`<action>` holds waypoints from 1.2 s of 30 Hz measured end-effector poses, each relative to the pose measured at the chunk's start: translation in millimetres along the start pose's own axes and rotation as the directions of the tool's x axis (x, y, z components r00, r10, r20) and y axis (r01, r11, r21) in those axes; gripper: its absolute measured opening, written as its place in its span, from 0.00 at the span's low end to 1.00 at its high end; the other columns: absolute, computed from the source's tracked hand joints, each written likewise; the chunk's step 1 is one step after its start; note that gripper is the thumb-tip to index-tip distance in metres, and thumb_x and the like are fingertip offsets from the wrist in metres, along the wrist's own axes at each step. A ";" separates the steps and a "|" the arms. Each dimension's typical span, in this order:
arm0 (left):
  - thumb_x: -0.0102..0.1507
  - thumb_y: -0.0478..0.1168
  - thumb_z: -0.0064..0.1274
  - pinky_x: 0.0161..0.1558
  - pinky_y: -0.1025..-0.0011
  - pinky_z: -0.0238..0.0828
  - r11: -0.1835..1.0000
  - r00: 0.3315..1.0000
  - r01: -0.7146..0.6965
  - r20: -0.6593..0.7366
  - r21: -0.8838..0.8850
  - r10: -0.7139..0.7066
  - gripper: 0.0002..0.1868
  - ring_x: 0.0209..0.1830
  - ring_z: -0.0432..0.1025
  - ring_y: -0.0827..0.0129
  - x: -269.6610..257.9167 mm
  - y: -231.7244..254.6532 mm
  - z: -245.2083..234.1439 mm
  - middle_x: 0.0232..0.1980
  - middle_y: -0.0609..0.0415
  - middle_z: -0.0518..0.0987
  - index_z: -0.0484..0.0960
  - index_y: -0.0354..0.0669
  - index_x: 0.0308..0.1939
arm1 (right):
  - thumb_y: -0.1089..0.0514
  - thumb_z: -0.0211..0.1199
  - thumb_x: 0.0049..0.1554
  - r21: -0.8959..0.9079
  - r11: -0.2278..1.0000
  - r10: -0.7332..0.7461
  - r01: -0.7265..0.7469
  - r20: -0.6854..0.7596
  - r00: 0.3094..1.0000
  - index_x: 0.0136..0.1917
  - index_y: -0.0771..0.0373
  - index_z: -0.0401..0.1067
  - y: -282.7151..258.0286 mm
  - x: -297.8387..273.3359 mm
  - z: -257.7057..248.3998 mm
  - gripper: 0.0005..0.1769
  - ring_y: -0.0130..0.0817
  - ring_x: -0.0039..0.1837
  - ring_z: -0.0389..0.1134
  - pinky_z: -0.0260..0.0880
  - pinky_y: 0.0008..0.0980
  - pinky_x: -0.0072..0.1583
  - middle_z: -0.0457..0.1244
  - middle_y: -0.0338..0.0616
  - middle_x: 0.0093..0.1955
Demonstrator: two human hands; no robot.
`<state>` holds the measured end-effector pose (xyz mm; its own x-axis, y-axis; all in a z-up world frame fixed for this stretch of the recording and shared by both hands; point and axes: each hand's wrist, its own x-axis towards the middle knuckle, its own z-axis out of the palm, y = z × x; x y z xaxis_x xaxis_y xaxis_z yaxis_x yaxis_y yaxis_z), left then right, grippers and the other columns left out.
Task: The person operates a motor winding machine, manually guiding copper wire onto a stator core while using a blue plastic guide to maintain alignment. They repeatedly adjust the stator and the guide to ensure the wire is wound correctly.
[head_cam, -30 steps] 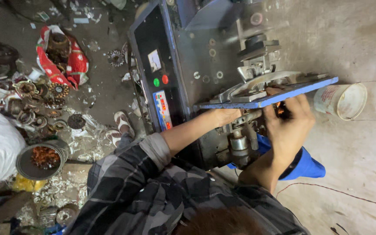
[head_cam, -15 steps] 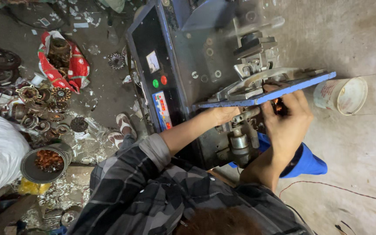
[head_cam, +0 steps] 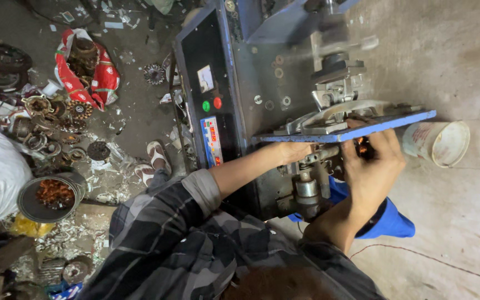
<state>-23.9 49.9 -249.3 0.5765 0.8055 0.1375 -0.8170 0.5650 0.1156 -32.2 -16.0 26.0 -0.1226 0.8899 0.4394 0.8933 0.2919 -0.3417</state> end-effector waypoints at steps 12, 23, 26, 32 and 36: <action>0.70 0.46 0.53 0.69 0.55 0.68 0.998 0.998 0.012 0.053 0.062 -0.015 0.28 0.69 0.68 0.65 5.1 -4.7 -7.5 0.69 0.57 0.74 0.68 0.50 0.73 | 0.67 0.74 0.60 0.000 1.000 0.000 0.000 -0.005 1.000 0.57 0.64 0.79 2.4 -1.4 1.4 0.12 0.40 0.52 0.69 0.69 0.33 0.56 0.68 0.48 0.53; 0.73 0.49 0.45 0.68 0.57 0.70 0.984 0.998 -0.056 0.051 0.167 0.048 0.26 0.68 0.70 0.64 -2.4 9.8 15.1 0.72 0.55 0.74 0.68 0.51 0.74 | 0.68 0.72 0.59 0.034 0.998 0.045 -0.045 0.012 0.999 0.60 0.63 0.79 -6.3 3.4 -1.2 0.15 0.39 0.52 0.69 0.69 0.32 0.55 0.68 0.48 0.54; 0.70 0.46 0.49 0.64 0.53 0.71 0.991 0.992 0.117 0.053 -0.070 -0.114 0.29 0.66 0.70 0.60 -26.0 15.5 32.8 0.73 0.49 0.70 0.63 0.45 0.75 | 0.69 0.72 0.58 0.014 0.998 0.066 -0.067 0.017 0.998 0.58 0.63 0.79 -3.7 -2.2 -2.0 0.15 0.40 0.54 0.70 0.69 0.33 0.57 0.68 0.47 0.54; 0.70 0.49 0.46 0.67 0.60 0.73 0.736 0.897 0.402 -0.076 0.544 -0.435 0.32 0.67 0.72 0.60 -108.2 104.0 93.7 0.69 0.49 0.74 0.60 0.42 0.76 | 0.69 0.73 0.57 0.039 0.997 0.060 -0.060 0.021 0.998 0.57 0.64 0.79 -7.0 -0.7 -2.9 0.15 0.40 0.57 0.72 0.71 0.31 0.60 0.67 0.47 0.56; 0.69 0.49 0.50 0.66 0.64 0.73 0.417 0.868 0.207 0.031 0.885 -0.496 0.26 0.63 0.77 0.64 -153.0 188.4 120.0 0.62 0.50 0.82 0.76 0.39 0.66 | 0.70 0.72 0.57 0.040 0.995 0.089 -0.090 0.026 0.996 0.58 0.63 0.79 -3.1 -4.3 -4.7 0.15 0.40 0.58 0.72 0.71 0.31 0.60 0.68 0.47 0.58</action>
<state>-264.2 11.6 -130.5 0.9058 0.4135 0.0924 -0.2080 0.2441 0.9472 -32.4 -22.4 29.1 -0.0538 0.9213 0.3851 0.8827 0.2242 -0.4131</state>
